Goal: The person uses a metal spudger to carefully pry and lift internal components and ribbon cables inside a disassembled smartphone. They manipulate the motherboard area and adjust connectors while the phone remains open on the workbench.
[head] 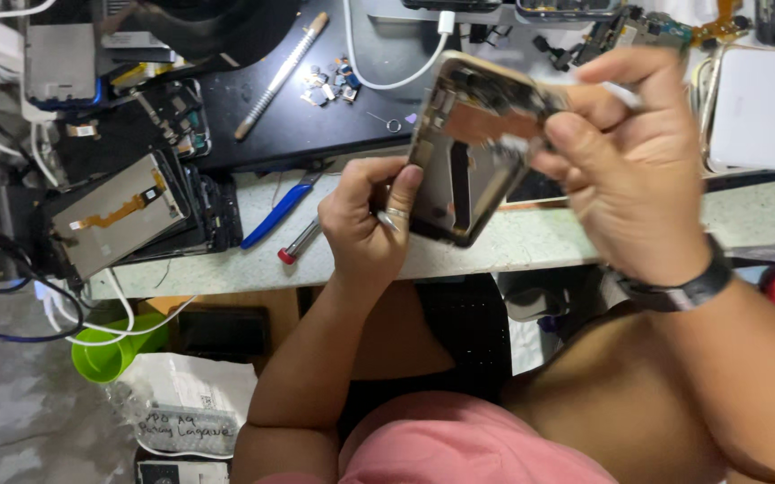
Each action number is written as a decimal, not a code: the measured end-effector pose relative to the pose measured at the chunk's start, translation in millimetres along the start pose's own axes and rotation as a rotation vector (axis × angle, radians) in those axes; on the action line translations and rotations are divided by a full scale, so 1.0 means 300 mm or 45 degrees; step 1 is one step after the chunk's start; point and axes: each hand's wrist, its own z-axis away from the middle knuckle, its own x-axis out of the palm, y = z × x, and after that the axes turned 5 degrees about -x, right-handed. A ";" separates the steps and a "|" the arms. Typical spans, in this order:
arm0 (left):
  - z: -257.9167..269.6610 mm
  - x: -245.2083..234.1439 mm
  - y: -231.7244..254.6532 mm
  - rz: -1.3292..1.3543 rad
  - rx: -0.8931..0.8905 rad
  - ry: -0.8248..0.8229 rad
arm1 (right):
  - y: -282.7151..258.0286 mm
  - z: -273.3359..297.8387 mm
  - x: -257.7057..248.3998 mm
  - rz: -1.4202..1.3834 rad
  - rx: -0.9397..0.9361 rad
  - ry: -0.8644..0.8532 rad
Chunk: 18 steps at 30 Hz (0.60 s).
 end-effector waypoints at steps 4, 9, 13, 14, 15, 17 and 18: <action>0.007 0.005 -0.017 0.396 -0.141 0.002 | 0.071 -0.001 0.069 0.236 0.072 -0.120; 0.007 -0.020 -0.016 0.087 0.082 -0.114 | 0.083 -0.039 0.110 0.067 0.179 -0.200; -0.007 -0.001 0.011 0.034 0.242 -0.210 | 0.071 -0.063 0.092 0.239 0.178 -0.204; -0.010 -0.002 0.018 -0.002 0.264 -0.223 | 0.069 -0.064 0.085 0.268 0.198 -0.204; -0.016 -0.004 0.023 -0.039 0.288 -0.236 | 0.069 -0.067 0.076 0.296 0.216 -0.204; -0.021 0.001 0.035 -0.071 0.256 -0.246 | 0.074 -0.071 0.062 0.360 0.221 -0.207; -0.022 0.001 0.040 -0.087 0.237 -0.253 | 0.079 -0.071 0.056 0.390 0.226 -0.208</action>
